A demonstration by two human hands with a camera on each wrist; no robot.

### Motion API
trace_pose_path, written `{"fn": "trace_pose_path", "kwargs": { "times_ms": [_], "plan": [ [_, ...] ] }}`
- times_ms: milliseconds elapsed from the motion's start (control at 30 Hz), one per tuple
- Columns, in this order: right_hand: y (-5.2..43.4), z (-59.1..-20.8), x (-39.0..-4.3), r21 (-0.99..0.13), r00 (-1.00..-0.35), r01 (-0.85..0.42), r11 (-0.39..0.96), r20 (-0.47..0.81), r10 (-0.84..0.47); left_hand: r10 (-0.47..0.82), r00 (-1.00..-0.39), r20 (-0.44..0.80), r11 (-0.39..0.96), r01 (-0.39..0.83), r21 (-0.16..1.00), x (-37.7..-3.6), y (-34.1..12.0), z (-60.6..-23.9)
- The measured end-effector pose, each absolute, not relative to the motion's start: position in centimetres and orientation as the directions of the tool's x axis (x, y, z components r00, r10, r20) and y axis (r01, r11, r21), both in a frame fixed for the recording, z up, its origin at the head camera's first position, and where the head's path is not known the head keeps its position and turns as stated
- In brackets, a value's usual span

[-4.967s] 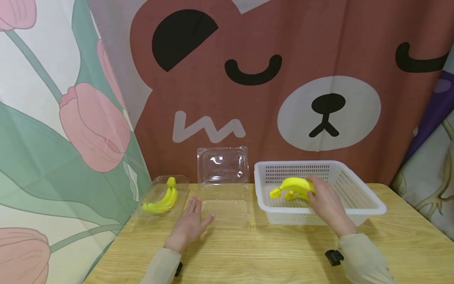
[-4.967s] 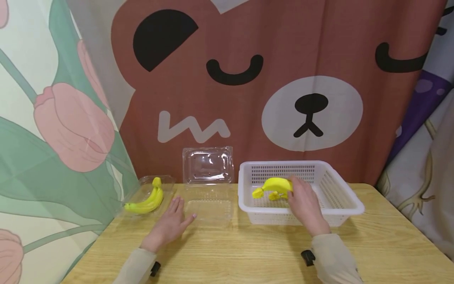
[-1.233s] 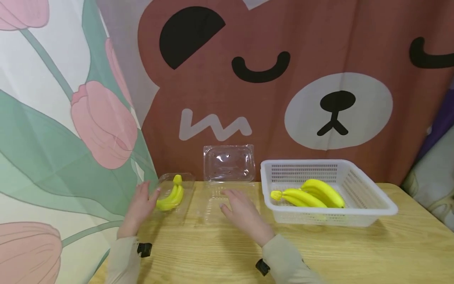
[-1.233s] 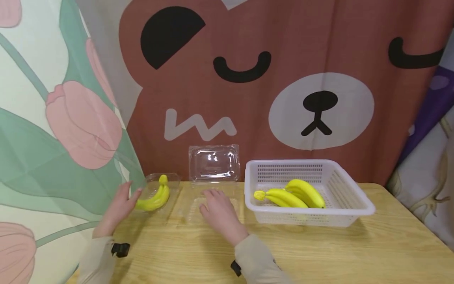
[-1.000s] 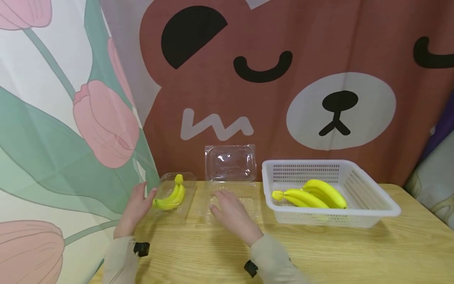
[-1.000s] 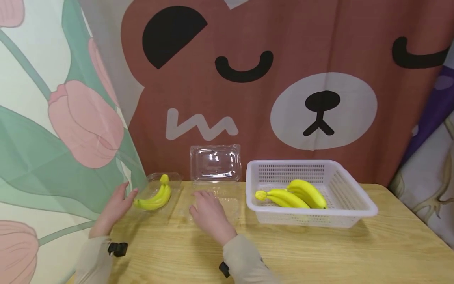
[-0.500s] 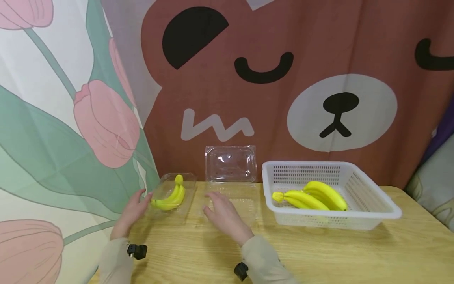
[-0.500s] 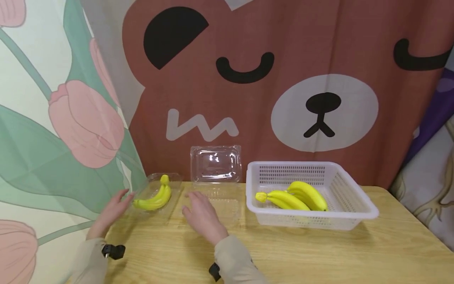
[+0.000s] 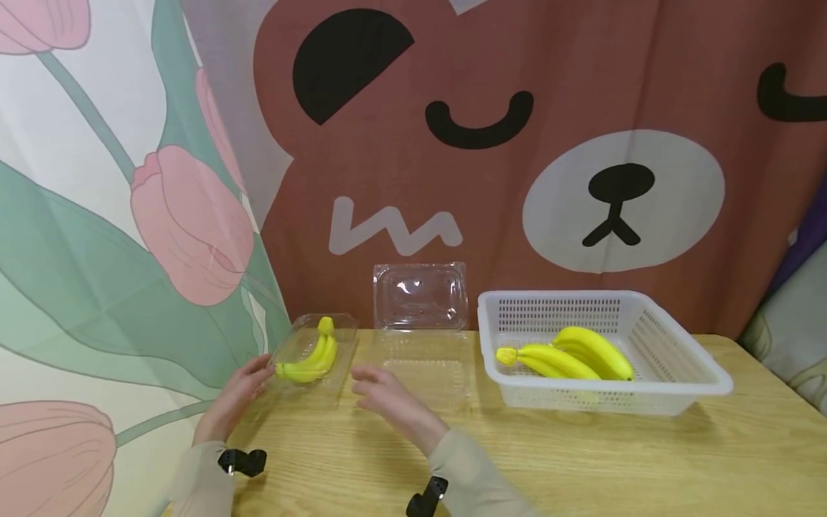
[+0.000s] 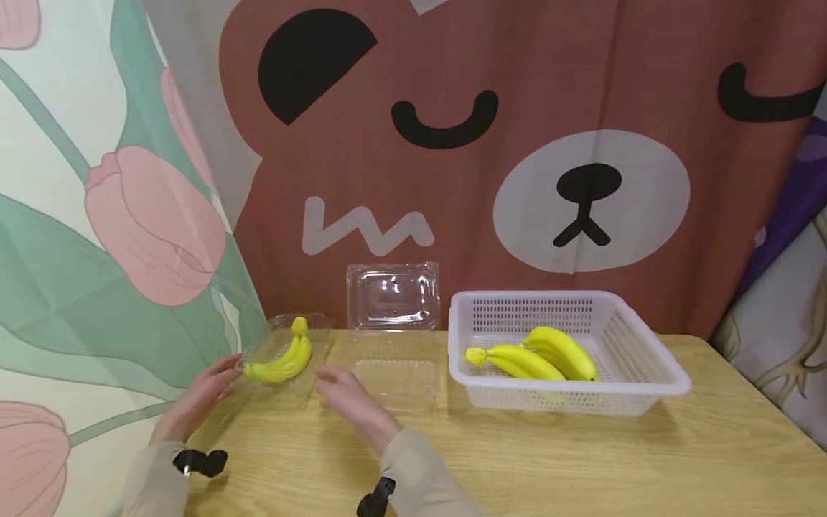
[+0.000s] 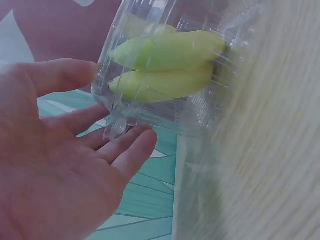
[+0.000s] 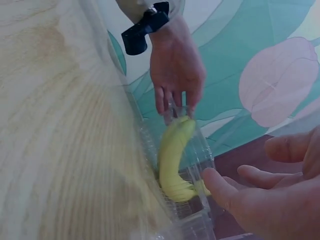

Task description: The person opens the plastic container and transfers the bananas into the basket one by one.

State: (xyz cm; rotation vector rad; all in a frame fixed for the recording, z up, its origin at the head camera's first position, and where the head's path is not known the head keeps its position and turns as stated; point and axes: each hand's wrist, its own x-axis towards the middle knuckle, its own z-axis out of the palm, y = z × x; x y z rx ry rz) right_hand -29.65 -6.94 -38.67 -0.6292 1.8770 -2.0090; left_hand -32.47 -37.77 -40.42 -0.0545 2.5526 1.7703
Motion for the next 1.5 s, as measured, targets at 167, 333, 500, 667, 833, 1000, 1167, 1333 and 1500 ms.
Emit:
{"fn": "trace_pose_path", "kwargs": {
  "times_ms": [167,333,500,667,833,1000,1167,1333,1500],
  "plan": [
    [-7.5,-39.1,-29.2,-0.997,-0.843,-0.066,-0.043,0.079,-0.533,-0.038,-0.998,-0.056,0.367,-0.066,0.928,-32.2,-37.5,-39.9],
    [-7.9,-39.5,-28.9,-0.996,-0.837,-0.094,-0.005,0.081,-0.541,0.021,-0.998,-0.062,0.403,-0.048,0.914,-31.4,-37.3,-38.9],
    [-8.2,-40.0,-28.6,-0.993,-0.831,-0.111,0.03,0.076,-0.551,0.09,-0.988,-0.127,0.446,-0.074,0.892,-30.9,-37.5,-38.2],
    [-8.6,-40.5,-28.4,-0.995,-0.826,-0.098,0.006,0.079,-0.558,0.091,-0.984,-0.156,0.45,-0.099,0.887,-30.9,-37.6,-38.2],
    [-8.8,-40.8,-28.5,-0.996,-0.809,-0.087,-0.009,0.076,-0.583,0.113,-0.981,-0.157,0.433,-0.093,0.896,-31.0,-37.5,-38.4],
    [-8.9,-41.0,-28.4,-0.994,-0.797,-0.107,0.013,0.078,-0.599,0.122,-0.982,-0.141,0.431,-0.076,0.899,-30.8,-37.6,-38.5],
    [-8.9,-41.1,-28.3,-0.989,-0.802,-0.138,0.047,0.084,-0.592,0.109,-0.987,-0.119,0.452,-0.057,0.89,-31.0,-37.6,-38.6],
    [-9.0,-41.3,-28.3,-0.983,-0.795,-0.177,0.054,0.11,-0.597,0.107,-0.988,-0.112,0.453,-0.052,0.89,-31.2,-37.7,-38.6],
    [-9.1,-41.4,-28.4,-0.981,-0.785,-0.192,0.012,0.147,-0.602,0.11,-0.991,-0.076,0.442,-0.019,0.897,-31.1,-37.6,-38.1]
  ]
}}
